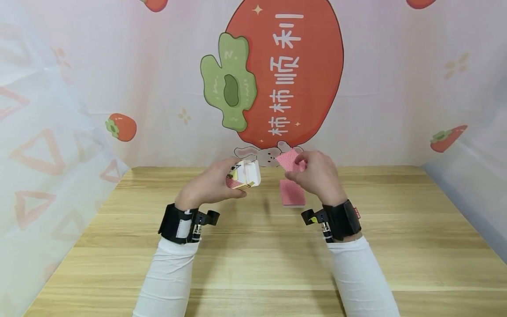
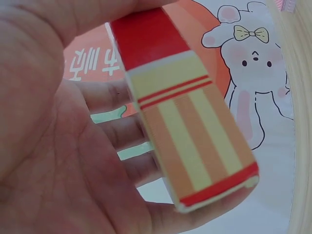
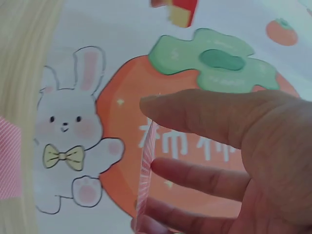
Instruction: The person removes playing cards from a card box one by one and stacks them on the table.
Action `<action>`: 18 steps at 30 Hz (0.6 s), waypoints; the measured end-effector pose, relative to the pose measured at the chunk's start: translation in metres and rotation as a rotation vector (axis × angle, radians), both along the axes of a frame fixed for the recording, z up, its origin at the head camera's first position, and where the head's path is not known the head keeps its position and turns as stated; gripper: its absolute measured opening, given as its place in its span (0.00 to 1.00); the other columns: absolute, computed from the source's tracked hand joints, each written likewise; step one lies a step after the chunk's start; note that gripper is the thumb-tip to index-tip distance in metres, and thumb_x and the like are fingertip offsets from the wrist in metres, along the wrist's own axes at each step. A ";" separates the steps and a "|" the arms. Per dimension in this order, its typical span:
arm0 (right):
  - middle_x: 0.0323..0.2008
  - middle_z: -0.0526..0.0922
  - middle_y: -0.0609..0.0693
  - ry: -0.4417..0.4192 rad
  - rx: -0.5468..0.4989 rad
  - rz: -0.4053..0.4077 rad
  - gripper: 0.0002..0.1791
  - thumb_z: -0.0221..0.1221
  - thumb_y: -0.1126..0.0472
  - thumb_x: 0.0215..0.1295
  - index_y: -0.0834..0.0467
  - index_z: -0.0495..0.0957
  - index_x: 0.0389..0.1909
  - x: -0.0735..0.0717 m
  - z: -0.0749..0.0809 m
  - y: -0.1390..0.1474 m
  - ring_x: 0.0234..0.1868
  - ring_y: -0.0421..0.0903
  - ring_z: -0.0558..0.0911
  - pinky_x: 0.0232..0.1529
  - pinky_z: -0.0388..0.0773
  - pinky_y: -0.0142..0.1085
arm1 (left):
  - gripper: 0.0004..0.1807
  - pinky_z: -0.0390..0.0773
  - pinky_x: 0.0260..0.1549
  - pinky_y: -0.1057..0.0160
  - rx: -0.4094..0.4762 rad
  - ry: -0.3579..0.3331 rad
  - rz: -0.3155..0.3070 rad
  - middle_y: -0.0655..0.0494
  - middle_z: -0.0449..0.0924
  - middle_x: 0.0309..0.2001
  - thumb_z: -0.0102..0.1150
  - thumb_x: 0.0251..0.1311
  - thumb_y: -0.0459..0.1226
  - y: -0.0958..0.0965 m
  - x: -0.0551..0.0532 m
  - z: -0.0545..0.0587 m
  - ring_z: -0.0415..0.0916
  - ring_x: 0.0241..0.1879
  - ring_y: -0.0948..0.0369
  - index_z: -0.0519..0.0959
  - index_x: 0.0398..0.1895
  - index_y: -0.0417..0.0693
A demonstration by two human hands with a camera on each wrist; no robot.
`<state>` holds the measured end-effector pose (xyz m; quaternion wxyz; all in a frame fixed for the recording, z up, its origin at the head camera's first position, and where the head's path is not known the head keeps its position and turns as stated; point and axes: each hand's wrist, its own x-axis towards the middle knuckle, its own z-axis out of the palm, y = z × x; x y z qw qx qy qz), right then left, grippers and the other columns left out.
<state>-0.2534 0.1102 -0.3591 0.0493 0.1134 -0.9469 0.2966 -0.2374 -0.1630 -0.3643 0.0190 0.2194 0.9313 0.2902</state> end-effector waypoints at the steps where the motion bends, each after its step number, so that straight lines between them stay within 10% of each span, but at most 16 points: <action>1: 0.30 0.81 0.55 -0.008 0.003 -0.005 0.25 0.71 0.51 0.59 0.64 0.81 0.50 -0.001 -0.002 0.000 0.33 0.53 0.79 0.28 0.71 0.41 | 0.42 0.74 0.48 0.59 -0.006 0.001 0.002 0.51 0.76 0.49 0.78 0.50 0.40 0.000 0.000 0.000 0.72 0.47 0.55 0.67 0.68 0.43; 18: 0.25 0.85 0.54 -0.151 0.046 -0.018 0.24 0.71 0.48 0.59 0.64 0.78 0.42 -0.008 -0.018 -0.007 0.25 0.50 0.79 0.27 0.70 0.41 | 0.39 0.74 0.46 0.59 -0.034 0.016 0.004 0.52 0.76 0.47 0.78 0.48 0.38 0.000 0.001 0.001 0.72 0.46 0.56 0.69 0.64 0.42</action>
